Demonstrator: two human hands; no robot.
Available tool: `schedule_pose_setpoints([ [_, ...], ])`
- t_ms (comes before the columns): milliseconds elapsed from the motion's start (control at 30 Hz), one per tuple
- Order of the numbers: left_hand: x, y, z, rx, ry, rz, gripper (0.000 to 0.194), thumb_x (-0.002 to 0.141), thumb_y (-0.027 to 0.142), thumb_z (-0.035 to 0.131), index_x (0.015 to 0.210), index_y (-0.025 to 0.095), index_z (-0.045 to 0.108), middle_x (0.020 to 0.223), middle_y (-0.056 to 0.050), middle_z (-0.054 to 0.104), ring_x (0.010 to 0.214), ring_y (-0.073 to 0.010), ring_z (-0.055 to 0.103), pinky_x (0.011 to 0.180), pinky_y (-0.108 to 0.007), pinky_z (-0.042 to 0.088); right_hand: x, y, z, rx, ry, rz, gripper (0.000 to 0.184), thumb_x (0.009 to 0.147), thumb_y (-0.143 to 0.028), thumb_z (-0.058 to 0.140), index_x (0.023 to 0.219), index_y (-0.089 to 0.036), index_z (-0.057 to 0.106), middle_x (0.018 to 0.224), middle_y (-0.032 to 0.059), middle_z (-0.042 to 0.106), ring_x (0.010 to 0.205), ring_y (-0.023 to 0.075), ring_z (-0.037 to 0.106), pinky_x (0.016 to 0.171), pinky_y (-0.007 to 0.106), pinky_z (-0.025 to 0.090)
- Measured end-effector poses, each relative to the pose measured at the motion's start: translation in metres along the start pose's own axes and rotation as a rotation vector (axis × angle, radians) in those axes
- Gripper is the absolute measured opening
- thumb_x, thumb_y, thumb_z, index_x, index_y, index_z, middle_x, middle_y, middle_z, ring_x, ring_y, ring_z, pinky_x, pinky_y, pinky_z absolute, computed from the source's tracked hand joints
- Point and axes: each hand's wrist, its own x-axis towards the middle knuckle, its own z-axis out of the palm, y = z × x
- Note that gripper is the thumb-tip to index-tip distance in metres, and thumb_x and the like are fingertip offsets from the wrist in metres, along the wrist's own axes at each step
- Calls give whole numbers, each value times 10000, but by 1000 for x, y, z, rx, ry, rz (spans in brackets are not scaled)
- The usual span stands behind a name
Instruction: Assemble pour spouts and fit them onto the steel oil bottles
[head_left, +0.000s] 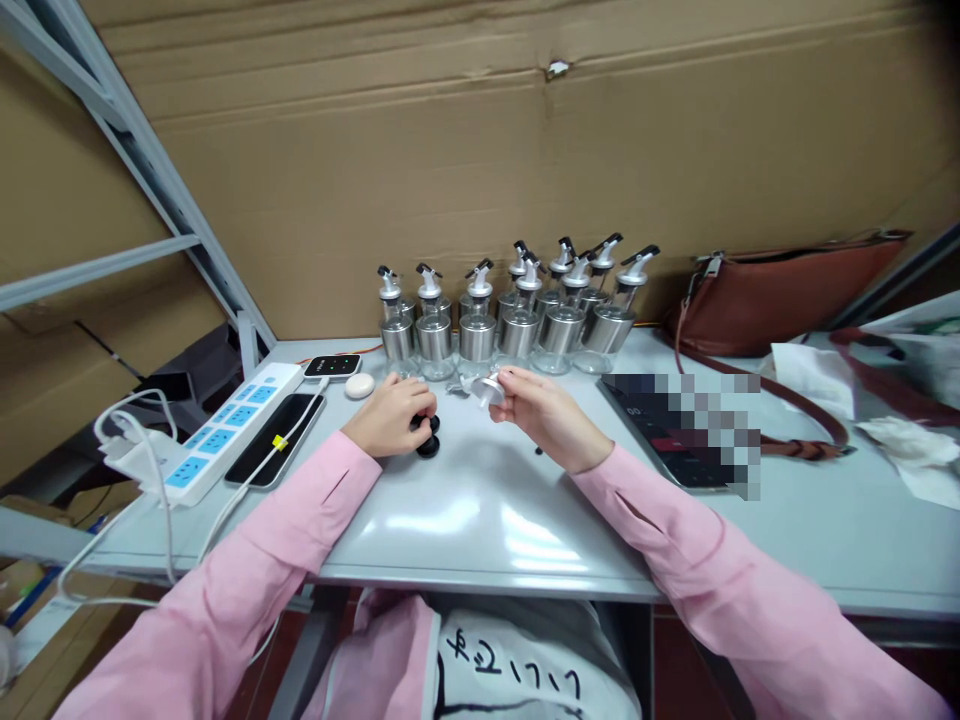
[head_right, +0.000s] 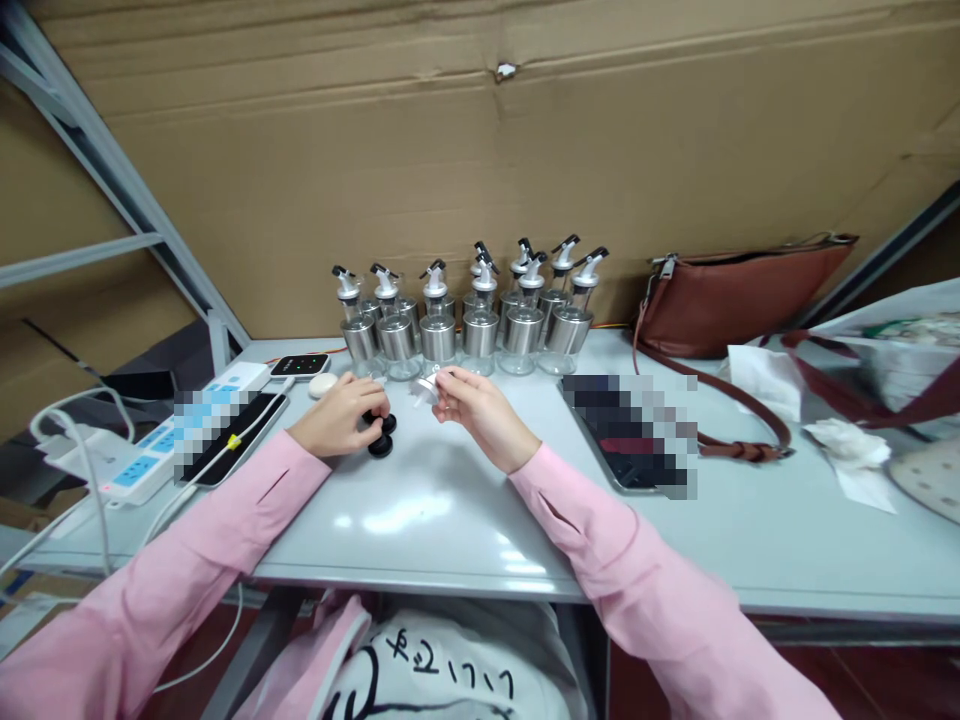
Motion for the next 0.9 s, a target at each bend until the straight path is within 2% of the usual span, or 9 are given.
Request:
schedule_pose_setpoints([
  [333,0,2,1,-9,-40,-31,78,758,138,439,727,167,505,727,-2,586,732,-160,531,708,-316,303,0,-1,-2,15,13,1,248,681,-363,713,679,-158,573,647,-24,482,578,92,450,578,250,356],
  [600,-1,-2,3,11,-28,-62,104,734,119,427,753,166,518,782,-29,595,788,-191,536,722,-333,304,-2,-3,-2,33,22,5,225,691,-349,701,674,-164,573,625,-30,472,570,95,444,575,261,356],
  [767,-1,1,-1,19,-31,-40,62,717,156,483,753,170,531,795,-24,599,790,-194,538,739,-342,297,-2,-5,-2,62,16,20,196,703,-326,687,673,-175,566,604,-38,463,563,96,438,579,266,361],
  [900,-2,4,-4,15,-13,-12,66,756,161,483,705,170,523,754,-15,593,737,-176,526,731,-339,290,-1,-3,-2,67,14,24,195,693,-311,698,666,-165,573,608,-33,480,565,93,449,574,257,366],
])
